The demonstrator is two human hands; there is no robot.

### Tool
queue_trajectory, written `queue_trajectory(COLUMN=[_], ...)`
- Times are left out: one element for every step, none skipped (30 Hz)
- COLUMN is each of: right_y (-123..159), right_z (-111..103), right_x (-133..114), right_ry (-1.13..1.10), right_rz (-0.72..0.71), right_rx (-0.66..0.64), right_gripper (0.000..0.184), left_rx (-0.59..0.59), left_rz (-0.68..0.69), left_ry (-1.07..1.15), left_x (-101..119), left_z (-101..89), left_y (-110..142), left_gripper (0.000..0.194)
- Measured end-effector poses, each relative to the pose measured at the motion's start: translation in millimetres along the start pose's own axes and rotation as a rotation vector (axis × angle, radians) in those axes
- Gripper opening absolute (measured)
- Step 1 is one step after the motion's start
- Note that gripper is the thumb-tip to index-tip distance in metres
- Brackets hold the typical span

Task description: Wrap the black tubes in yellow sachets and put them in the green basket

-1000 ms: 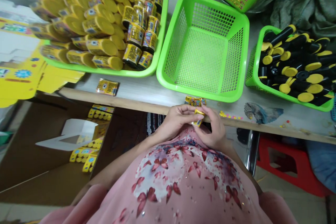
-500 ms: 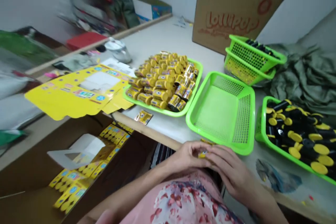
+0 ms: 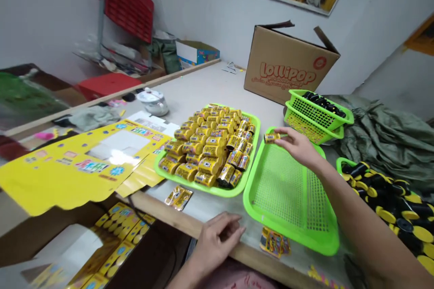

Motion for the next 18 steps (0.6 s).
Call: queue_trajectory(right_y=[-23.2,-44.3,-63.0,-79.2,-92.7,-103.6,-112.0,-118.4,-123.2,-126.7,-129.0,-130.3,-130.1,-127.9,-122.9,-114.2,-101.3,-83.6], right_z=[6.1,13.3,21.5,30.3,39.7,49.2,58.8,67.7,75.3,81.1,84.4,85.1,82.9,77.9,70.4,61.0,49.7,36.9], right_x=[13.5,23.9,31.7,36.4,38.6,39.3,38.5,36.6,34.3,32.2,30.5,29.5,29.2,29.2,29.1,28.8,26.7,21.8], right_ry=[0.021,0.04,0.057,0.067,0.071,0.075,0.079,0.084,0.092,0.102,0.117,0.136,0.158,0.183,0.205,0.222,0.238,0.255], right_rz=[0.059,0.096,0.117,0.118,0.107,0.093,0.075,0.056,0.039,0.027,0.022,0.024,0.031,0.043,0.056,0.074,0.083,0.071], right_rx=[-0.012,-0.026,-0.043,-0.063,-0.085,-0.111,-0.138,-0.163,-0.18,-0.188,-0.183,-0.169,-0.147,-0.121,-0.098,-0.081,-0.066,-0.049], right_gripper=[0.029,0.029,0.029,0.028,0.027,0.025,0.024,0.022,0.022,0.022,0.023,0.024,0.025,0.026,0.026,0.026,0.025,0.024], left_rx=[0.006,0.013,0.022,0.032,0.043,0.049,0.051,0.052,0.052,0.051,0.05,0.049,0.048,0.046,0.041,0.038,0.034,0.025], left_rz=[0.037,0.068,0.097,0.123,0.149,0.172,0.19,0.199,0.201,0.198,0.194,0.19,0.19,0.193,0.196,0.194,0.186,0.171], left_ry=[-0.024,-0.049,-0.078,-0.111,-0.144,-0.174,-0.197,-0.213,-0.223,-0.231,-0.237,-0.241,-0.243,-0.242,-0.241,-0.242,-0.245,-0.247], left_x=[0.1,0.2,0.4,0.8,1.3,1.9,2.2,2.1,1.7,1.3,1.0,0.9,1.4,2.0,2.7,3.2,3.3,3.0], left_z=[1.2,2.2,2.7,2.8,2.7,2.7,2.8,2.9,2.9,2.9,2.8,2.7,2.7,3.0,3.5,4.0,4.4,5.1], left_y=[0.0,0.5,1.5,2.7,4.1,5.5,6.9,7.9,8.7,9.1,9.3,9.3,9.1,8.7,8.0,7.0,5.8,4.5], left_gripper=[0.015,0.014,0.013,0.012,0.011,0.011,0.011,0.012,0.013,0.014,0.014,0.015,0.015,0.015,0.015,0.014,0.013,0.012])
Point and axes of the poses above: each hand's wrist, its own y-axis away from the middle knuckle, its own z-axis out of the palm, x = y × z, the point moved 8 cm from there along -y, towards the middle knuckle, and after that the axes turned 13 degrees about y, right-handed, at the moved point
